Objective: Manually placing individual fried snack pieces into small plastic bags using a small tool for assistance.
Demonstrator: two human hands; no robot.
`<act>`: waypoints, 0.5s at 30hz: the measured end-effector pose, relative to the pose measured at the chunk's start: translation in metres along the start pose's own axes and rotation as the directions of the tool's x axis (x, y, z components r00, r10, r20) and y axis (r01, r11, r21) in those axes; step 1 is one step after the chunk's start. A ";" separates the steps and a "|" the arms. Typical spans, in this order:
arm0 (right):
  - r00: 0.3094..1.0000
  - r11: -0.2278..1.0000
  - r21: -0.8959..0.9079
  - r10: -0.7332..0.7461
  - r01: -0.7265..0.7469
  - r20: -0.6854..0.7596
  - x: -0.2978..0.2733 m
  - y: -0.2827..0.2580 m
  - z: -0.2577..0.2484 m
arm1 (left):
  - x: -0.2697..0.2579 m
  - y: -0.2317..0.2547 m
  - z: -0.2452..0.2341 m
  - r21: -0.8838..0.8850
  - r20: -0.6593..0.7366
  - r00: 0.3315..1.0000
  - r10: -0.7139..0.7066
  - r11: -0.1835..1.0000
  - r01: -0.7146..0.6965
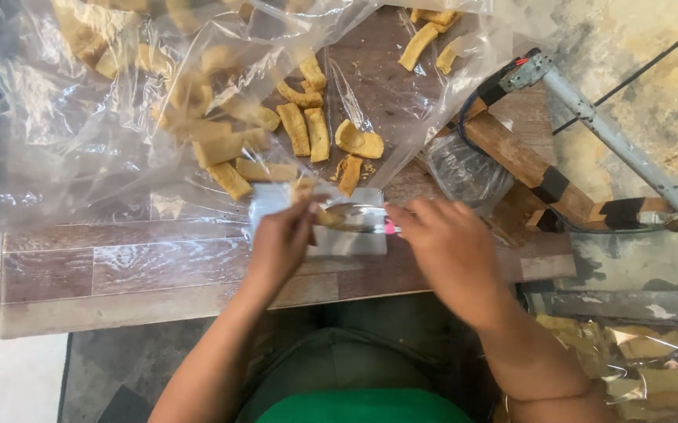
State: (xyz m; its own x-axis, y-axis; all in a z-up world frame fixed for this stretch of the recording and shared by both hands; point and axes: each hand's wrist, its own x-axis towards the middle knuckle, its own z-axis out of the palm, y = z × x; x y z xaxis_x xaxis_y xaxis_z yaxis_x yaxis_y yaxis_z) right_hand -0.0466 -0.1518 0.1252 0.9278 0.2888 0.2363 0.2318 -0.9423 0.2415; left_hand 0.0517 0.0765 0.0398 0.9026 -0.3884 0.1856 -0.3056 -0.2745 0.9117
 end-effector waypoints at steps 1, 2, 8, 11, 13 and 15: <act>1.000 1.000 0.000 -0.003 0.003 0.001 0.006 0.005 -0.012 | 0.003 -0.003 -0.005 -0.001 -0.003 1.000 -0.002 1.000 0.002; 0.998 0.995 0.073 0.063 -0.063 -0.001 0.012 0.010 -0.025 | 0.006 -0.007 -0.011 -0.134 -0.074 0.991 -0.114 0.986 0.103; 0.977 0.994 0.069 0.102 -0.091 -0.188 0.054 0.016 0.044 | 0.007 -0.018 -0.009 -0.387 -0.147 0.951 -0.272 0.901 0.198; 0.948 0.995 -0.069 0.047 -0.072 -0.315 0.074 0.010 0.086 | 0.008 -0.014 -0.006 -0.397 -0.161 0.950 -0.267 0.899 0.185; 0.924 0.989 -0.120 0.031 -0.083 -0.381 0.078 0.011 0.102 | 0.007 -0.012 -0.006 -0.405 -0.171 0.944 -0.281 0.894 0.193; 0.924 0.987 -0.063 0.113 -0.146 -0.366 0.077 0.018 0.113 | 0.007 -0.009 -0.009 -0.422 -0.169 0.951 -0.260 0.891 0.169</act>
State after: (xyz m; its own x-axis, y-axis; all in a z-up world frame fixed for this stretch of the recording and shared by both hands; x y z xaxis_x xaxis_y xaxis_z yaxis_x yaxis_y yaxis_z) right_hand 0.0620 -0.1652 0.0417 0.7763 0.2221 0.5899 0.0753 -0.9618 0.2630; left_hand 0.0639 0.0838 0.0361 0.9888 -0.1496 0.0010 0.0083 0.0615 0.9981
